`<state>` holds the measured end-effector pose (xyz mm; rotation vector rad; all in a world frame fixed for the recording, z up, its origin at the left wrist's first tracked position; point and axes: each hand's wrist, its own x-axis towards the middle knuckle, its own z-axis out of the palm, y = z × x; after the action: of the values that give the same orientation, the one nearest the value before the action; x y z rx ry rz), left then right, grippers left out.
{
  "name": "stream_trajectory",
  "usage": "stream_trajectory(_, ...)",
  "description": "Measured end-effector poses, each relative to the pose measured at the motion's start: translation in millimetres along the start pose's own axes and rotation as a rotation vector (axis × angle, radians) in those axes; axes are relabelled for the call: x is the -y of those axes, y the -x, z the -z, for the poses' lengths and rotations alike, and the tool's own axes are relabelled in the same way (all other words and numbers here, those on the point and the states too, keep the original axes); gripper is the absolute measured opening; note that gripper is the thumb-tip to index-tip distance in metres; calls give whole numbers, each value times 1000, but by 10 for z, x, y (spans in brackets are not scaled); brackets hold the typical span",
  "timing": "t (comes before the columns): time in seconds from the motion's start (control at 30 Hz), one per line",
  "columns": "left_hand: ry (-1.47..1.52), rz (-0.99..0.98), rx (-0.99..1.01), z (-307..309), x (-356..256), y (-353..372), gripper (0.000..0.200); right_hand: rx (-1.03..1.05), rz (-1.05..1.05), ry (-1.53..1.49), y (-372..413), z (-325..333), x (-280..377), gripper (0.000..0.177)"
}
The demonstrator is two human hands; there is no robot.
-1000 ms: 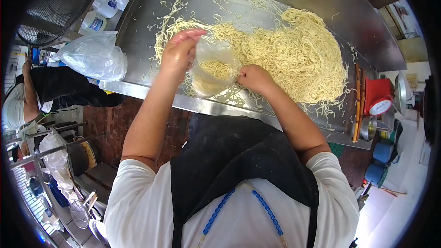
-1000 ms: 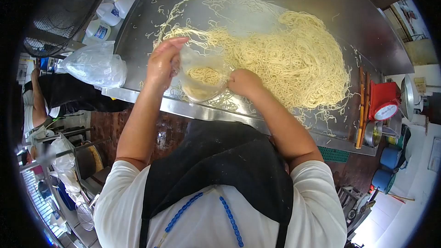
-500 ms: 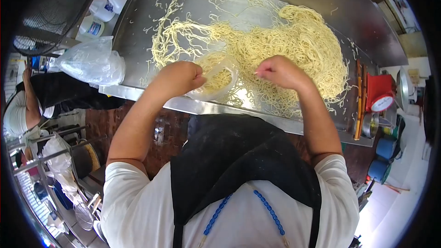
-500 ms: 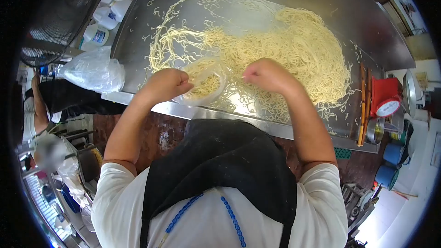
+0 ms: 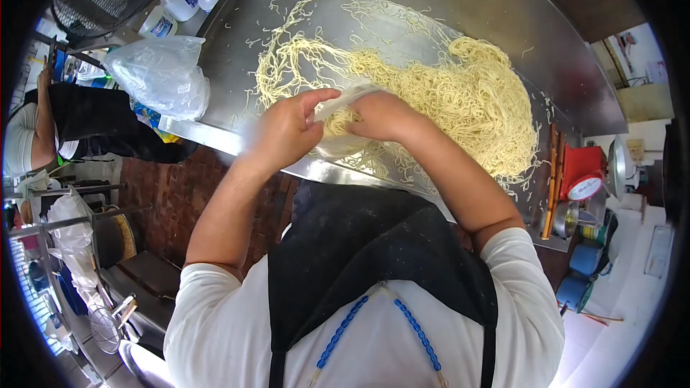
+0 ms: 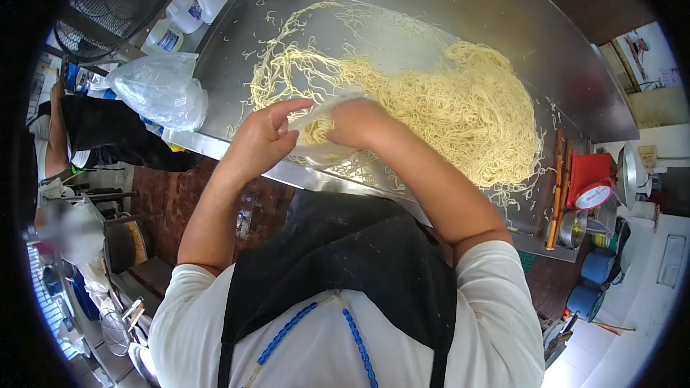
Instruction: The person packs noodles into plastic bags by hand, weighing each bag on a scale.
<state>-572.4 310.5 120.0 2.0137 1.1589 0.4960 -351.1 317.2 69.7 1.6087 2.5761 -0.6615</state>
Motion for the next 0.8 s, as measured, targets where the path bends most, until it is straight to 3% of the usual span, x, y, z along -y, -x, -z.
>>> stream_trajectory(0.1, 85, 22, -91, -92, 315, 6, 33, 67, -89, 40, 165, 401, 241, 36)
stream_trajectory(0.17, 188, 25, -139, -159, 468, -53, 29, 222, -119, -136, 238, 762, 489, 44)
stream_trajectory(0.2, 466, 9, -167, -223, 489, -92, 25, 223, -134, -137, 256, 733, 533, 44)
stream_trajectory(0.23, 746, -4, -189, -273, 496, -119, 24, -161, -93, -75, 281, 689, 569, 47)
stream_trajectory(0.27, 756, -7, -172, -306, 495, -123, 24, -543, -52, -3, 297, 640, 589, 50)
stream_trajectory(0.33, 890, 0, -67, -379, 473, -109, 25, -540, -131, 60, 260, 278, 416, 51)
stream_trajectory(0.37, 897, -8, -44, -400, 445, -70, 25, -537, -193, 116, 267, 165, 346, 53)
stream_trajectory(0.4, 823, -29, 45, -405, 389, 6, 25, -212, -453, -51, 281, 184, 366, 44)
stream_trajectory(0.43, 746, -54, 130, -389, 317, 84, 25, -220, -476, -51, 347, -2, 233, 44)
stream_trajectory(0.47, 468, -73, 137, -294, 238, 166, 22, -339, -511, -294, 424, -345, -11, 38)
stream_trajectory(0.5, 467, -93, 145, -273, 266, 230, 22, -460, -530, -534, 495, -509, -167, 34)
stream_trajectory(0.57, 99, -217, 40, -238, 402, 338, 25, -552, -452, -647, 672, -523, -139, 31)
stream_trajectory(0.63, -228, -124, -3, -234, 640, 364, 28, -656, -375, -766, 869, -503, 40, 28)
stream_trajectory(0.7, -360, -202, -45, -306, 928, 373, 28, -596, -339, -958, 1060, -159, 383, 26)
stream_trajectory(0.77, 165, 20, -7, -427, 1006, 305, 27, -606, -350, -1074, 1390, -9, 541, 25)
stream_trajectory(0.8, 394, 223, 56, -385, 520, 342, 27, -578, -341, -1191, 1592, 37, 576, 25)
